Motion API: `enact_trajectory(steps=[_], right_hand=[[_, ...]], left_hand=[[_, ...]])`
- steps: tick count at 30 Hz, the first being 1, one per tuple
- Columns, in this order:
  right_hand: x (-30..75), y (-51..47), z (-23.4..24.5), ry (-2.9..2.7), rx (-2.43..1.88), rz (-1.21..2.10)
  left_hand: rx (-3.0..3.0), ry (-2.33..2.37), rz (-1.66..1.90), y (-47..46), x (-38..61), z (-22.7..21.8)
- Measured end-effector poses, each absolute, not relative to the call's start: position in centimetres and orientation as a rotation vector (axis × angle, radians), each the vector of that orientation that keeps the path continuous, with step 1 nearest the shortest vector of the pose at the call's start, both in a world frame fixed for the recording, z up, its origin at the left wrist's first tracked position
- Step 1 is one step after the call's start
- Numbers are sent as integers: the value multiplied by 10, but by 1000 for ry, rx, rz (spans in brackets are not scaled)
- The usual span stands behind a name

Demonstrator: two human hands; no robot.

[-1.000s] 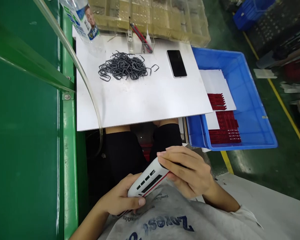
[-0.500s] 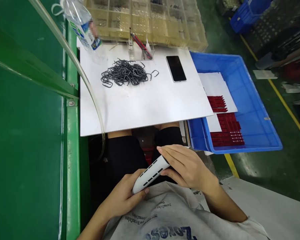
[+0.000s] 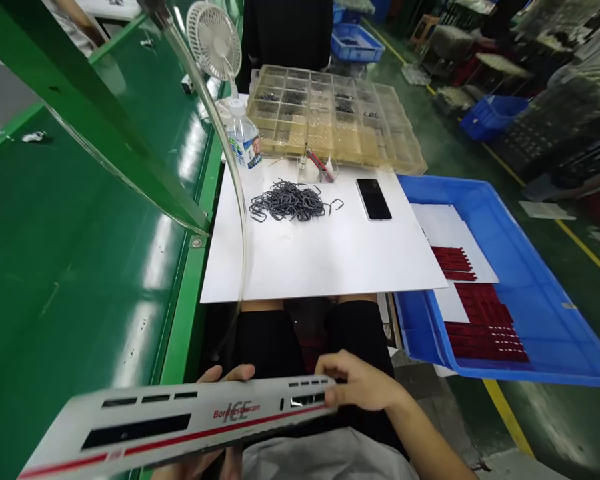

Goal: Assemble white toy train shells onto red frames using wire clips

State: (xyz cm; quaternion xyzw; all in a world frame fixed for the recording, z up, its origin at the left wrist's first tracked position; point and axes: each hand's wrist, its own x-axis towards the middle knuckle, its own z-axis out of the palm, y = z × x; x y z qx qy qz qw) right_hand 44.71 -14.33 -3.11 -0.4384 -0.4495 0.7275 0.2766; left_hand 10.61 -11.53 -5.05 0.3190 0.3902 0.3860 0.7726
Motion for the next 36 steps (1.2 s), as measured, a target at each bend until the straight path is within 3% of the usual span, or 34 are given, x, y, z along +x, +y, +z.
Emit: enact_trajectory(steps=[3,7,11,14,18,24,33,36], right_hand=[[451,-121,-14,-1788,-1035,1912],[490,-46,25,-2078,-1308,1224],[540,62,36,-2035,-1823,317],[563,125,28,-2283,-2003,-58],[574,150,22,-2472,-1948,-56],[588,110,13,-2347,-1928,-59],[591,58,-4,-2180,-1681,109],[599,42,8,-2213,-1545,336]], left_hand=[[831,805,1031,-96,112,-47],[997,678,1255,-78,139,-30],[764,514,941,-88,147,-24],[607,339,720,-102,140,-37],[574,350,643,-110,133,-53],[581,404,658,-105,136,-54],[679,606,598,-101,147,-37],[752,700,577,-101,150,-33]])
